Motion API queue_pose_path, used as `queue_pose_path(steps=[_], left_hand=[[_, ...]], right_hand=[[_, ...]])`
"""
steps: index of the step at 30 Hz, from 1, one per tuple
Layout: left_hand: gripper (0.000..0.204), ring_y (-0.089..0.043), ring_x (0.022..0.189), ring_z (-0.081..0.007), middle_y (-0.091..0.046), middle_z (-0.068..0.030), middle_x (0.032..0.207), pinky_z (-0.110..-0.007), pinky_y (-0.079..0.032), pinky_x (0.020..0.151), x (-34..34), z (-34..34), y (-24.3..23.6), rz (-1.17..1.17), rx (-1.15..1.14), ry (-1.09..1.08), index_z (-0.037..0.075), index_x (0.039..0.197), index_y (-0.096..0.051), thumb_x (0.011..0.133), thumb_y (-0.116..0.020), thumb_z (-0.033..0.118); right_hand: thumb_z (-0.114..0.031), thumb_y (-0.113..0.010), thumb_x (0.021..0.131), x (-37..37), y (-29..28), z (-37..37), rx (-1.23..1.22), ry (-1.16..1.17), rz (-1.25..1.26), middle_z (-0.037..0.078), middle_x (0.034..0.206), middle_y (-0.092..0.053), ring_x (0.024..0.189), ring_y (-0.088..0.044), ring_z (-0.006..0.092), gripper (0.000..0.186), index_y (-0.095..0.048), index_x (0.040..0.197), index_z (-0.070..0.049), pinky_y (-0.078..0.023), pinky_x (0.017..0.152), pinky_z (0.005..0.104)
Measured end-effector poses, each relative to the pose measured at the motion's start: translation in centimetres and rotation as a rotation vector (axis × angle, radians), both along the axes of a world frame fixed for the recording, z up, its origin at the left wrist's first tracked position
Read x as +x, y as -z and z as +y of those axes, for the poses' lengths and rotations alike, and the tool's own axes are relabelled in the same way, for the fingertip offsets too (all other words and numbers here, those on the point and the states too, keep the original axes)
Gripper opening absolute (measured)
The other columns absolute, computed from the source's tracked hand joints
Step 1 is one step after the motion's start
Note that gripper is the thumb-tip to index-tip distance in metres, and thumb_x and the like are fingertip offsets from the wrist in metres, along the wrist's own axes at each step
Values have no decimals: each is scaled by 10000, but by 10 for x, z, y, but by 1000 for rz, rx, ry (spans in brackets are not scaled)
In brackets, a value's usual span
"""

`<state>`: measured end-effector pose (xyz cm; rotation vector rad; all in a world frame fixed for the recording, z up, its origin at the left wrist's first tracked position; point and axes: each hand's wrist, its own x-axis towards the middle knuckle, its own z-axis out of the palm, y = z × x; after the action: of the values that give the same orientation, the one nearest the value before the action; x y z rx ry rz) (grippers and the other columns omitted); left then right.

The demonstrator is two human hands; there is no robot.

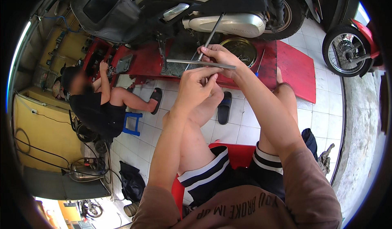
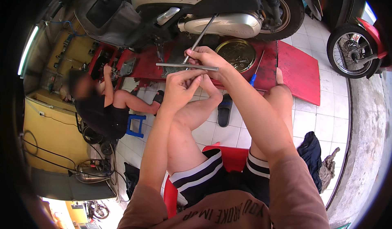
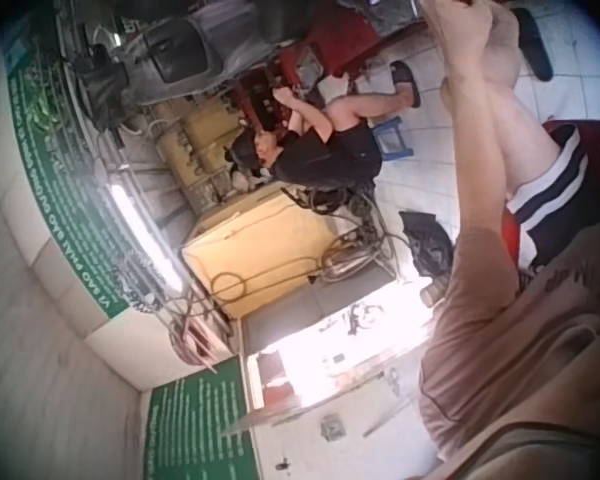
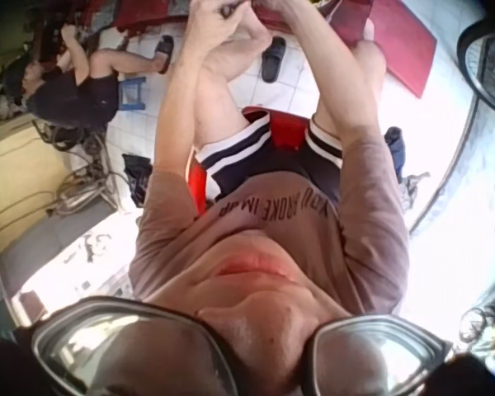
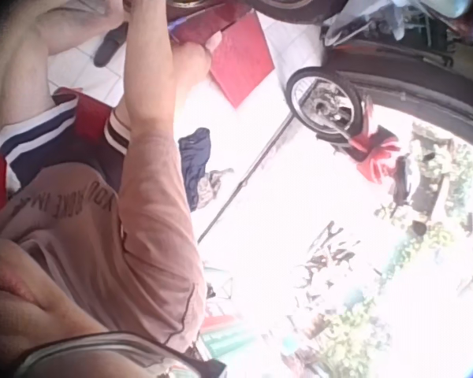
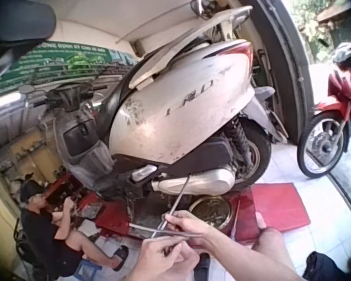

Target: The person sits on a red plastic chair in a workshop and uses a T-handle wrench to loosen and tighten a bolt on the underside of a white motorcycle. The person repeatedly adjusts the tool and applies force to the fastener while another person sits nearby.

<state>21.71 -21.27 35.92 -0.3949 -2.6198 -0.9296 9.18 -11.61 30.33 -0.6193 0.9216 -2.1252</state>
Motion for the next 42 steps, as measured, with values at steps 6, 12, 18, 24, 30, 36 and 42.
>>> queue_pose_path(steps=[6, 12, 18, 24, 30, 36, 42], left_hand=[[387, -345, 456, -63, -533, -25, 599, -239, -317, 445, -2, -9, -1, 314, 14, -214, 119, 1128, -694, 778, -637, -38], [296, -457, 440, -182, -515, -82, 526, -320, -395, 490, -4, -20, 3, 198, -153, -519, 98, 1119, -684, 825, -659, 120], [227, -620, 713, -406, -635, -189, 694, -478, -478, 618, -2, -20, 9, -86, -235, -599, 82, 914, -700, 893, -585, 277], [290, -615, 646, -382, -618, -184, 644, -450, -464, 582, 0, -15, 7, -183, -209, -458, 20, 781, -675, 882, -594, 279], [231, -370, 439, -103, -481, -95, 529, -283, -338, 453, 12, -8, -4, -129, -15, -24, 12, 1061, -675, 861, -610, 110], [355, -586, 521, -307, -600, -125, 597, -377, -476, 544, 13, -15, -17, 5, 24, -473, 19, 1162, -629, 848, -613, 183], [172, -588, 597, -367, -595, -164, 617, -428, -446, 562, 16, -8, 4, -189, -159, -137, 4, 774, -606, 829, -614, 167]], right_hand=[[-246, -525, 977, -1, -1, 3, -37, -1, -44, -26, 633, -474, 592, -401, 81, 220, -581, 894, -50, -398, 601, 238], [-266, -545, 966, 1, -3, 5, -55, 20, -90, -37, 625, -445, 587, -375, 83, 220, -566, 944, -48, -352, 580, 245], [-199, -581, 938, 10, -1, 2, -106, -129, -65, -11, 725, -507, 654, -444, 83, 186, -577, 1011, -28, -392, 624, 238], [-168, -624, 911, 9, 9, -4, -17, -125, 23, 5, 751, -553, 708, -514, 101, 141, -621, 884, -29, -455, 674, 244], [-230, -643, 908, 5, 7, 2, 131, -55, 60, 11, 746, -605, 638, -535, 75, 207, -637, 848, -32, -439, 588, 240], [-242, -592, 938, 6, 5, 7, 70, -30, 31, -18, 697, -512, 613, -441, 86, 201, -594, 909, -43, -390, 622, 231], [-255, -576, 953, 3, 1, 12, -21, -73, -34, -12, 622, -475, 576, -420, 92, 248, -558, 894, -15, -374, 569, 232]])
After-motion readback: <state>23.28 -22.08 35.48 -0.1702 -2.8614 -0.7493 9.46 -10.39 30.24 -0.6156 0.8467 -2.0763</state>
